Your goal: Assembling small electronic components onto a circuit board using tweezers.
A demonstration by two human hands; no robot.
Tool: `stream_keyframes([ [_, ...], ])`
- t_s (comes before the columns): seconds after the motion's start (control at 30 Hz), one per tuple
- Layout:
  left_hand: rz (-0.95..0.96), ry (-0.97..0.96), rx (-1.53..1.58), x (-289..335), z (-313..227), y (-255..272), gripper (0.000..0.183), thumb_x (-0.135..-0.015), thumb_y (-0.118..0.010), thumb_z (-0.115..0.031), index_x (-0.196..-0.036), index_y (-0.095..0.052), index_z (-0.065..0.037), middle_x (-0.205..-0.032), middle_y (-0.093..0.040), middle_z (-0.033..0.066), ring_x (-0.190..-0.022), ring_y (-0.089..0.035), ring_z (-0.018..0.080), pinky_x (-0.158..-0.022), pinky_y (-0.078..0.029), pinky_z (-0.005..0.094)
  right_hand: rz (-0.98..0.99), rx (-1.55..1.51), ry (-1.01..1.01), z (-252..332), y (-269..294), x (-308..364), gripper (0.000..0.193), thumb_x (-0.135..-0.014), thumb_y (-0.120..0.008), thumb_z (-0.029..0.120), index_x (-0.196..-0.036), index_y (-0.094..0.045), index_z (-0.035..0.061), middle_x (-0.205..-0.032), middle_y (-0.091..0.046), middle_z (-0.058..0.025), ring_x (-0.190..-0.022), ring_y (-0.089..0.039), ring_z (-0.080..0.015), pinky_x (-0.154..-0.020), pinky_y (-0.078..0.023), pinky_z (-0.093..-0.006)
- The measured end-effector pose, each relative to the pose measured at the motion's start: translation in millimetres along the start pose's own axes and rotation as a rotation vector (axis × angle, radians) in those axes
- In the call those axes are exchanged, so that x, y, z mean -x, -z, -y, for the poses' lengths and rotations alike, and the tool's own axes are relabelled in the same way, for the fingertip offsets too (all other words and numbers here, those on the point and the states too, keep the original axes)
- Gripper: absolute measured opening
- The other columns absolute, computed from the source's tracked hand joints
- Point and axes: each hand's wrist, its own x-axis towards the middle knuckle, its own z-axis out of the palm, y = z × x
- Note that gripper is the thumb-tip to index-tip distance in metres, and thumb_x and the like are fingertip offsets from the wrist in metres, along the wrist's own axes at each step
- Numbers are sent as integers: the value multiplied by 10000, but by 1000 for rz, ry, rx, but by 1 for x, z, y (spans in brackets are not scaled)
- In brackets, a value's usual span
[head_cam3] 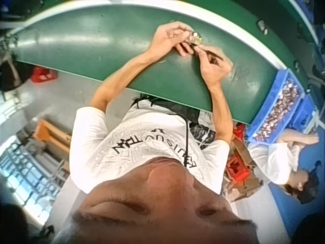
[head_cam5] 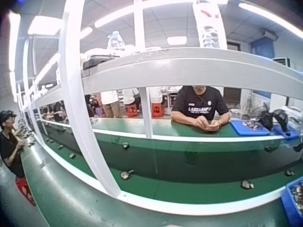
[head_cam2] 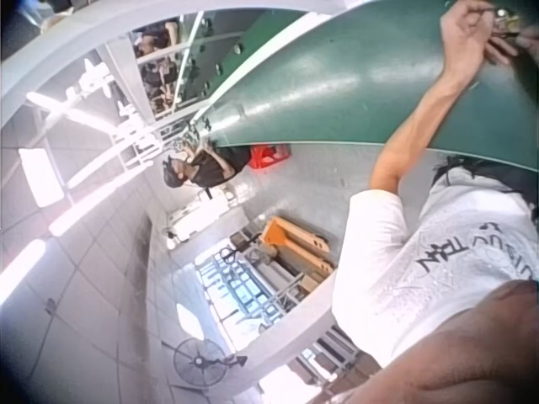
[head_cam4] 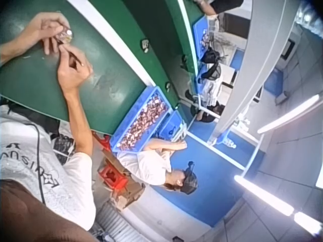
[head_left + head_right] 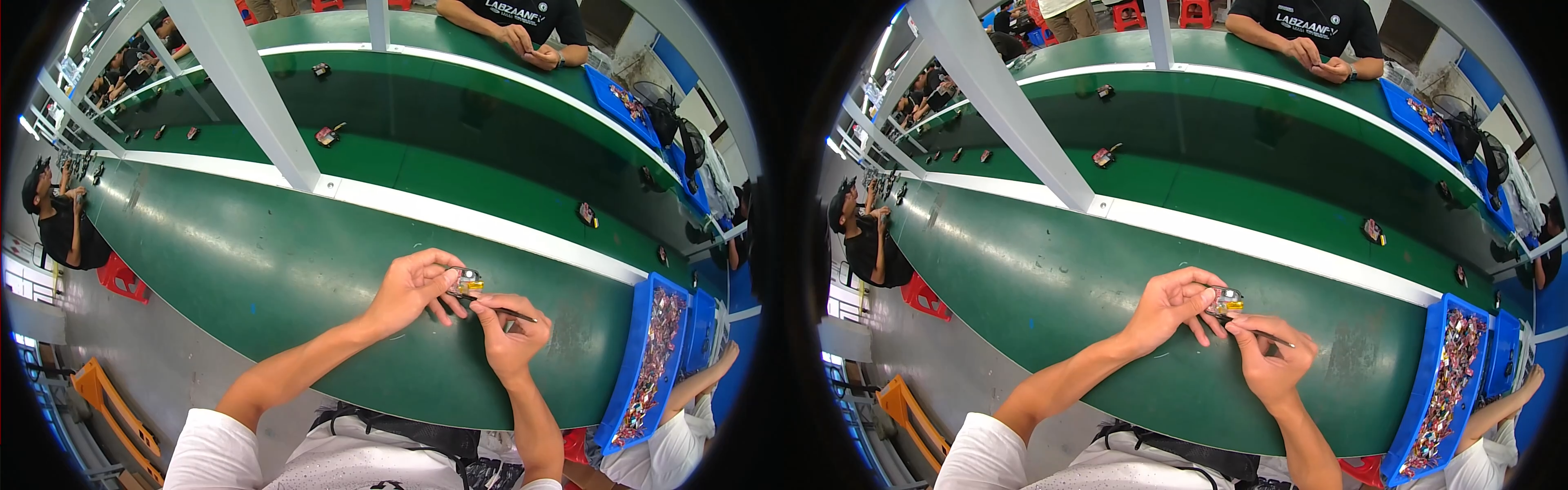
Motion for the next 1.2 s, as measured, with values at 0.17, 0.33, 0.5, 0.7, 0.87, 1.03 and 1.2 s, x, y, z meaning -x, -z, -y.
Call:
stream_keyframes([
  [0.17,-10,8,-14,0,2,2,224,-1029,-555,-97,-1177,-562,71,-945,-707,187,-730,-742,238,-552,-609,297,0,-11,-68,-1,1,2,81,-819,-809,-17,-859,-741,-2,-699,-701,-10,-489,-449,-1,-451,-300,-191],
  [0.33,-23,-36,-46,2,0,-2,215,-1027,-559,-89,-1170,-561,71,-937,-706,184,-707,-734,224,-539,-598,290,-42,-115,-168,-3,0,2,91,-825,-809,-13,-876,-734,-15,-644,-644,16,-480,-414,3,-448,-270,-196],
  [0.5,-38,-59,-46,2,0,-3,202,-1029,-555,-81,-1163,-557,69,-953,-706,178,-698,-729,220,-531,-592,288,-56,-75,-121,-2,1,0,117,-816,-810,-19,-899,-728,-18,-728,-693,-17,-495,-433,-3,-467,-299,-181],
  [0.7,-24,-69,-58,1,2,3,223,-1034,-545,-75,-1194,-557,81,-979,-712,186,-718,-740,247,-534,-614,296,-3,-52,-61,-4,4,-3,120,-802,-815,-23,-887,-731,-12,-776,-726,-46,-496,-457,-13,-465,-322,-184],
  [0.87,-19,-72,-66,2,2,2,221,-1034,-543,-71,-1194,-559,80,-970,-710,183,-716,-739,241,-536,-611,292,26,-39,-25,-1,5,-6,124,-788,-818,-27,-881,-738,-3,-808,-748,-67,-489,-483,-24,-450,-338,-188],
  [1.03,-19,-73,-95,3,0,1,223,-1034,-544,-70,-1198,-561,81,-966,-709,182,-717,-737,234,-537,-609,292,54,-22,7,0,4,-6,128,-779,-817,-31,-876,-742,5,-827,-761,-82,-475,-495,-32,-445,-346,-190],
  [1.2,-26,-62,-70,4,0,-1,195,-1030,-555,-80,-1168,-572,57,-960,-702,168,-683,-720,210,-516,-583,283,94,-13,87,-2,4,-6,120,-778,-804,-43,-856,-738,18,-869,-776,-112,-444,-497,-49,-434,-356,-199],
])
